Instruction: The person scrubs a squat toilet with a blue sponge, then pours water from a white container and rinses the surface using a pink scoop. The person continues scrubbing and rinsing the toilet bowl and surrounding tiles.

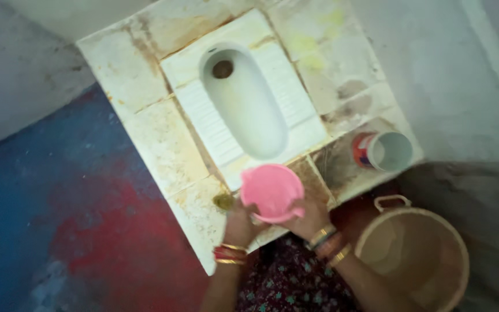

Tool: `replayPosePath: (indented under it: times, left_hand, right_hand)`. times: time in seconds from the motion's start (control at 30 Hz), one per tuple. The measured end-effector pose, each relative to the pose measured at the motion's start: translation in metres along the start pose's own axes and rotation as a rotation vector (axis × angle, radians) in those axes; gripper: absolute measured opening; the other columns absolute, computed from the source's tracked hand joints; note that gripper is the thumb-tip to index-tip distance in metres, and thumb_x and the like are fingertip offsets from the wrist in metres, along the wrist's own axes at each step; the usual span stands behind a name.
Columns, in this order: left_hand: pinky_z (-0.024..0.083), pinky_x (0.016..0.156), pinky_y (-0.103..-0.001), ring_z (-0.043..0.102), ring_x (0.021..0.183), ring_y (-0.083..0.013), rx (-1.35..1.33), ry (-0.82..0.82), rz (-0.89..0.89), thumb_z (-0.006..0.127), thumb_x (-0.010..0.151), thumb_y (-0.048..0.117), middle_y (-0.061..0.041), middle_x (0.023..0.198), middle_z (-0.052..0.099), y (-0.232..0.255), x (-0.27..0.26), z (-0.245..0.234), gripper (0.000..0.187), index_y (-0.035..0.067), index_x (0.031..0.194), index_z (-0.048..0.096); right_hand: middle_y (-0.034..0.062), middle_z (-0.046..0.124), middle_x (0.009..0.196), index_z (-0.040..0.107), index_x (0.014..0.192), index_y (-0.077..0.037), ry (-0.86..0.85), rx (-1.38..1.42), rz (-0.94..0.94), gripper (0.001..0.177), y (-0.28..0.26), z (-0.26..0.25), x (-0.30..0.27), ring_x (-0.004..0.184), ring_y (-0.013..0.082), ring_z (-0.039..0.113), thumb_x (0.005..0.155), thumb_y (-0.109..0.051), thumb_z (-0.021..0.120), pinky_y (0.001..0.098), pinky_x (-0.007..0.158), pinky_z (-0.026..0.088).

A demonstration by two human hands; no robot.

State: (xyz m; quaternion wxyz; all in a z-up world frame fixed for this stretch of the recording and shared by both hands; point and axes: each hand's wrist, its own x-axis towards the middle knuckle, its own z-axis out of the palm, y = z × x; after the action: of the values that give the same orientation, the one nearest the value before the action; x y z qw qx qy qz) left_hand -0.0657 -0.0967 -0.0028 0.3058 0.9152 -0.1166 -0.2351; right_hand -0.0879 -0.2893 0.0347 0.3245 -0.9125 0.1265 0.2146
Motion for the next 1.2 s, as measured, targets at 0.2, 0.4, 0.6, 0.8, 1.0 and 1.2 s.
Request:
replayPosePath:
  times: [0.2,0.4,0.6,0.8,1.0,1.2]
  left_hand:
    - [0.064,0.079,-0.033,0.075,0.088,-0.0226,0.022,-0.166,-0.438,0.091,0.064,0.047,-0.01,0.096,0.078,-0.028,0.049,-0.131,0.061,0.012,0.11,0.075]
    - [0.063,0.077,-0.043,0.074,0.086,-0.0309,0.077,0.297,-0.17,0.097,0.059,0.034,-0.02,0.107,0.074,-0.022,0.036,-0.178,0.046,0.004,0.09,0.08]
    - [0.066,0.067,-0.039,0.076,0.092,-0.0318,0.022,0.495,-0.1,0.096,0.059,0.028,-0.028,0.138,0.06,-0.032,-0.012,-0.124,0.039,0.002,0.082,0.077]
    - [0.067,0.063,-0.038,0.075,0.093,-0.0326,0.01,0.348,-0.23,0.096,0.063,0.034,-0.028,0.138,0.059,-0.062,-0.074,-0.079,0.038,0.006,0.081,0.08]
    - [0.062,0.064,-0.039,0.076,0.075,-0.0273,0.067,0.227,-0.296,0.096,0.057,0.046,-0.017,0.095,0.074,-0.115,-0.114,-0.079,0.051,0.007,0.085,0.079]
    - [0.062,0.058,-0.039,0.075,0.067,-0.0232,0.043,0.117,-0.223,0.076,0.089,0.039,-0.01,0.077,0.077,-0.204,-0.067,-0.166,0.037,0.01,0.111,0.075]
  right_hand:
    - [0.0098,0.078,0.096,0.075,0.096,-0.013,-0.409,-0.124,0.035,0.05,-0.107,-0.021,0.097,0.089,0.0256,0.077,0.073,-0.058,0.082,0.0357,0.074,0.062]
    - [0.0179,0.073,0.106,0.074,0.078,-0.008,0.166,0.188,-0.56,0.043,-0.129,-0.019,0.099,0.097,0.0329,0.073,0.06,-0.039,0.097,0.0439,0.082,0.06]
    - [0.0262,0.059,0.142,0.074,0.083,-0.01,0.147,0.224,-0.539,0.035,-0.095,0.027,0.067,0.119,0.0383,0.067,0.068,-0.035,0.095,0.0412,0.077,0.065]
    - [0.0243,0.062,0.138,0.073,0.082,-0.011,-0.077,0.262,-0.414,0.036,-0.064,0.078,0.015,0.119,0.037,0.067,0.068,-0.037,0.095,0.0422,0.082,0.066]
    - [0.0246,0.064,0.137,0.072,0.073,-0.01,-0.083,0.238,-0.45,0.035,-0.103,0.107,-0.006,0.124,0.0407,0.062,0.064,-0.034,0.097,0.0456,0.078,0.065]
    - [0.014,0.076,0.1,0.073,0.095,-0.014,-0.396,-0.083,-0.175,0.059,-0.206,0.113,0.048,0.087,0.0261,0.074,0.072,-0.068,0.08,0.0357,0.071,0.06]
